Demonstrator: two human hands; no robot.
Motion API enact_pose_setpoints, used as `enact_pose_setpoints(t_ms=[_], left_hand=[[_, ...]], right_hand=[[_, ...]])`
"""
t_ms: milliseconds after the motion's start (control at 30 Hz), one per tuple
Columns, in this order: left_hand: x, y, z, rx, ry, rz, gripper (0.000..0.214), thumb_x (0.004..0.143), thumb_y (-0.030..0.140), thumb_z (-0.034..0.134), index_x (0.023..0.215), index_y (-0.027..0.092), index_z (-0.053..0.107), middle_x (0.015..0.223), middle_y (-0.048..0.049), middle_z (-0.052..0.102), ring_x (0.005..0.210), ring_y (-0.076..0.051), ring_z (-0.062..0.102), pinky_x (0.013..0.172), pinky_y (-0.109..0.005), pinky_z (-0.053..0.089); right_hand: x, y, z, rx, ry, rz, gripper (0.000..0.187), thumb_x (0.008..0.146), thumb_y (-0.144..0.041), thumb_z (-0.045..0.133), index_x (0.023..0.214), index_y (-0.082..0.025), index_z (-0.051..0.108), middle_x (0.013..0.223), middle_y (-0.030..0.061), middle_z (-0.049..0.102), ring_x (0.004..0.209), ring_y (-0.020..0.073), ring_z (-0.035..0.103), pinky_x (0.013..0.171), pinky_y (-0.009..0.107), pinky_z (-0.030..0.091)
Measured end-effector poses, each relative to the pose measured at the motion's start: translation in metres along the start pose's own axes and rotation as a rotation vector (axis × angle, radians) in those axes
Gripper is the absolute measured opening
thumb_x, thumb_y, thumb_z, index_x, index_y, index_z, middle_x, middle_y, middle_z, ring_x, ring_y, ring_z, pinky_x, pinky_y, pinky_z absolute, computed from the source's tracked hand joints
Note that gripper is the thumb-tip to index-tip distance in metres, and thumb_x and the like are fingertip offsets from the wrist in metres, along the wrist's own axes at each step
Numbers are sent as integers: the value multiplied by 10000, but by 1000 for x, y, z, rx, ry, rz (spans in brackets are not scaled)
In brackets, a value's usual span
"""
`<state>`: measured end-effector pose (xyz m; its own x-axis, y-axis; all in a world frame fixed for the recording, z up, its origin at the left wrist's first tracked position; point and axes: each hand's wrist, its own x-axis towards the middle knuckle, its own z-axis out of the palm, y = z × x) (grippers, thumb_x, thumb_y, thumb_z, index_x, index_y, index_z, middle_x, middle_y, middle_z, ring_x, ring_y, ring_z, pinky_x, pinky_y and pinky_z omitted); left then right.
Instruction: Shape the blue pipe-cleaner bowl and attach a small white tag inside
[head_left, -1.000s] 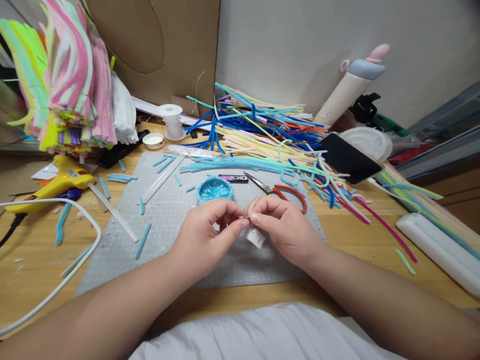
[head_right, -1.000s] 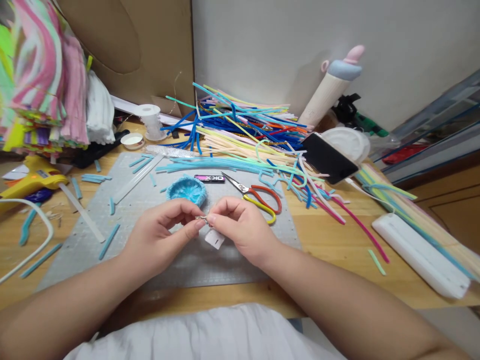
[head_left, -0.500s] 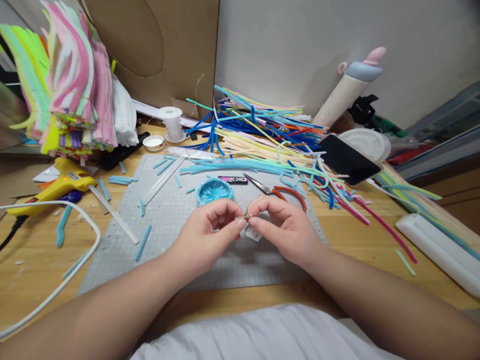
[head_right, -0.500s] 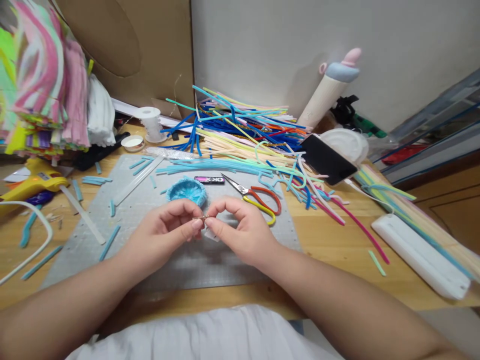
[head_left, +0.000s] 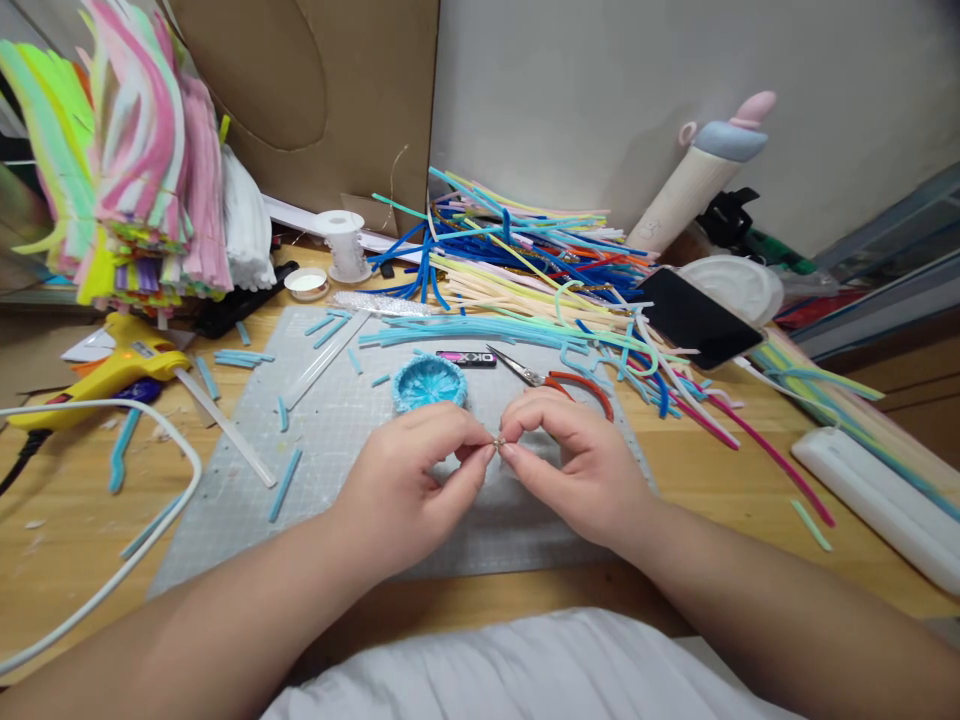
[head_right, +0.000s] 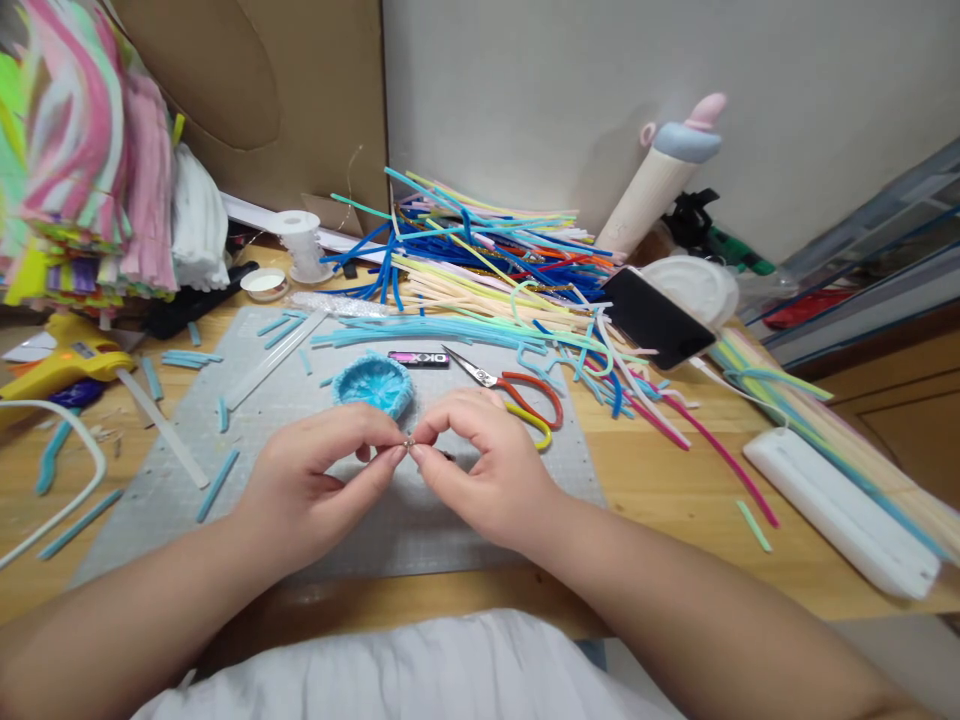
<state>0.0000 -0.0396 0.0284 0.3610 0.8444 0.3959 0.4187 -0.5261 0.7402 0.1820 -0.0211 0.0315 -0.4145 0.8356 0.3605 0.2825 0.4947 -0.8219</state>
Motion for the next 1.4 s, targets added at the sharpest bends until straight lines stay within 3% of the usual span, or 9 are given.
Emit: enact_pose_setpoints(t_ms=[133,200,333,500,733,867,1133,1300,1400], left_hand=[[-2,3,3,13,57,-59,120,845,146,533,738,173,581,688,1,607,635,-115,539,587,-238,408],[-2,5,4,2,82,-92,129,832,149,538,711,174,575,653,9,589,609,-113,526,569,-239,397],[-2,6,4,-132,92,-237,122,821,183,556,703,176,587,624,20,566,584,-112,506,549,-240,392],[2,5,4,-500,46,-436,112,811,248,596,727,175,602,626,22,557,590,-112,513,553,-237,412],[7,0,4,-949,-30,-571,134,791,275,659,710,174,626,629,20,559,547,-86,486,526,-217,401],[9,-1,3,-1110,-84,-663,140,751,281,707,707,163,645,654,6,595,510,-67,477,497,-204,376],[8,-2,2,-1118,-99,-671,200,746,306,717,703,140,614,628,16,572,519,-59,469,505,-182,370],[6,-2,2,-916,-47,-523,165,798,279,673,712,154,608,620,35,549,557,-72,470,539,-186,400],[6,0,3,-818,-24,-475,120,804,244,661,727,162,618,657,38,555,574,-70,476,540,-178,404]], right_hand=[[-3,2,5,205,-56,217,28,817,-214,598,811,-200,575,804,22,626,777,167,593,728,319,483],[-5,3,8,263,-60,252,49,821,-225,610,809,-200,570,798,11,618,760,155,587,704,296,483],[-7,2,10,299,-34,178,54,840,-203,609,802,-208,571,798,5,616,767,148,588,714,288,481],[-5,0,5,243,-17,78,67,845,-162,592,810,-216,574,801,5,614,791,152,587,740,300,475],[-6,-2,2,231,23,142,75,838,-189,605,907,-216,599,837,15,628,797,153,599,737,299,497],[-5,-1,3,257,23,79,126,845,-150,590,934,-226,634,854,18,650,822,155,610,761,311,503],[-4,2,3,252,22,-74,195,821,-91,597,930,-242,657,876,21,656,870,159,613,793,324,493],[-5,-2,1,327,-15,172,99,828,-169,602,913,-208,635,801,12,627,743,146,588,702,299,484],[-5,-3,1,332,-3,189,135,812,-139,585,917,-205,639,797,6,611,736,138,567,683,284,465]])
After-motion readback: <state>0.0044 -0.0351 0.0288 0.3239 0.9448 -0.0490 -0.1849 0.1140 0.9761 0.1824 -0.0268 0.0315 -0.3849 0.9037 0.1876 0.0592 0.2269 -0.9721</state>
